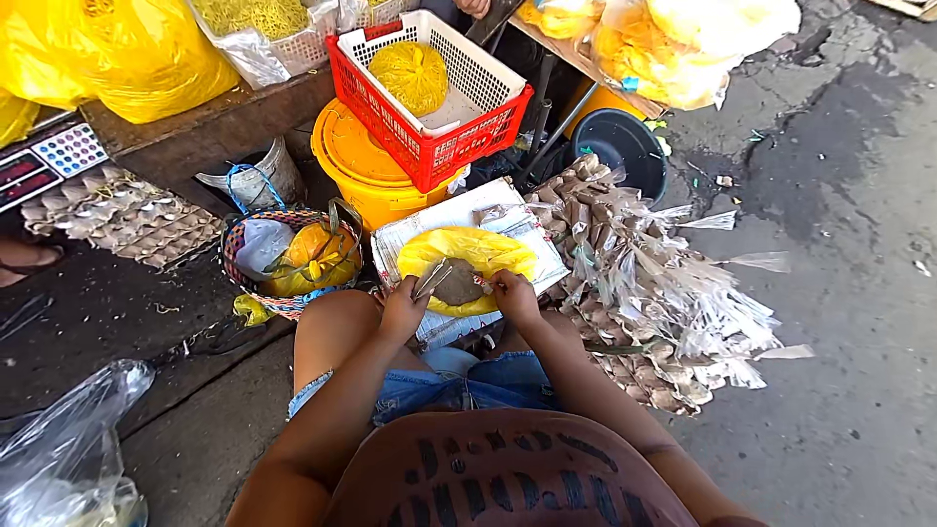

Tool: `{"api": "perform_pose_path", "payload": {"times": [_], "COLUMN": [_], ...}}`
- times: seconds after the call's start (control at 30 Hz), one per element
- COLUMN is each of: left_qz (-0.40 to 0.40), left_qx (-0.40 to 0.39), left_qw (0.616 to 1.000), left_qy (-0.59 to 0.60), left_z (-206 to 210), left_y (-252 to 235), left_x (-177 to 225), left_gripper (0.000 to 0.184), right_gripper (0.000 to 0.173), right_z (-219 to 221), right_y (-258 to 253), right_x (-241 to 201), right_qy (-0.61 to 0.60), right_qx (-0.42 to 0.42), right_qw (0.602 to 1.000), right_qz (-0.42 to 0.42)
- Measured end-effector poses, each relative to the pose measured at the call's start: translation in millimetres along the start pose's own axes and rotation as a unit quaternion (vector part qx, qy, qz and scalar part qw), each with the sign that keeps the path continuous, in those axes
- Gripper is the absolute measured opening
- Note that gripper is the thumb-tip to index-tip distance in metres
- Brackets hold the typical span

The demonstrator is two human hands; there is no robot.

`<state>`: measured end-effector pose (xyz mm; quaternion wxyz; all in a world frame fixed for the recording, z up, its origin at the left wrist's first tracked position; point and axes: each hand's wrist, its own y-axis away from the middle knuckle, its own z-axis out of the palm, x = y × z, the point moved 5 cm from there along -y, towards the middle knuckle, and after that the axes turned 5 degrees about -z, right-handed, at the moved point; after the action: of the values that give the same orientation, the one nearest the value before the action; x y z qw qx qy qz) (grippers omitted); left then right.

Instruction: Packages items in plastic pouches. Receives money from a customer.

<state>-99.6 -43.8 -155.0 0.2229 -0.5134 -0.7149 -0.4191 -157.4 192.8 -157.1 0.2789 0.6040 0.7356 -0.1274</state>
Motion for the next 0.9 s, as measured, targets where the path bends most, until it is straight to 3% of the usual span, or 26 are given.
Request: {"api": "perform_pose_path", "payload": {"times": [0.13,0.4,0.57,0.73,0.9], "left_qz": [0.006,0.012,0.009,0.017,0.036], "left_qx": [0.006,0.019,0.003,0.007,0.015], "left_qw": [1.000,1.000,1.000,1.000,0.999], "left_qy": [-0.002,0.004,-0.011,-0.009,0.003], "left_z": [1.5,-0.6,3.5,3.3,-1.3], "left_y": [-0.5,0.4,-2.4,-1.4,0.9], "left_x": [0.0,-1.0,1.9,2.0,-3.2], "left_gripper": [0.037,0.036,0.038,0.036,0.039], "right_gripper": [0.024,0.022,0.026,0.028,0.027], "right_z": [3.8,-7.4,2.2,13.6,-5.5], "right_y": [-6.6,8.4,12.8,-8.6,-21.5], "right_x": [-11.5,4.3,-9.8,-29.0,-21.2], "right_qy": [-0.013,-0.018,-0.013,-0.084,-0.184], "right_qx": [-0.048,-0.013,-0.060,-0.103,-0.075], "right_qw": [0.999,1.000,0.998,0.991,0.979], "right_qz": [0.014,0.001,-0.001,0.025,0.049]}}
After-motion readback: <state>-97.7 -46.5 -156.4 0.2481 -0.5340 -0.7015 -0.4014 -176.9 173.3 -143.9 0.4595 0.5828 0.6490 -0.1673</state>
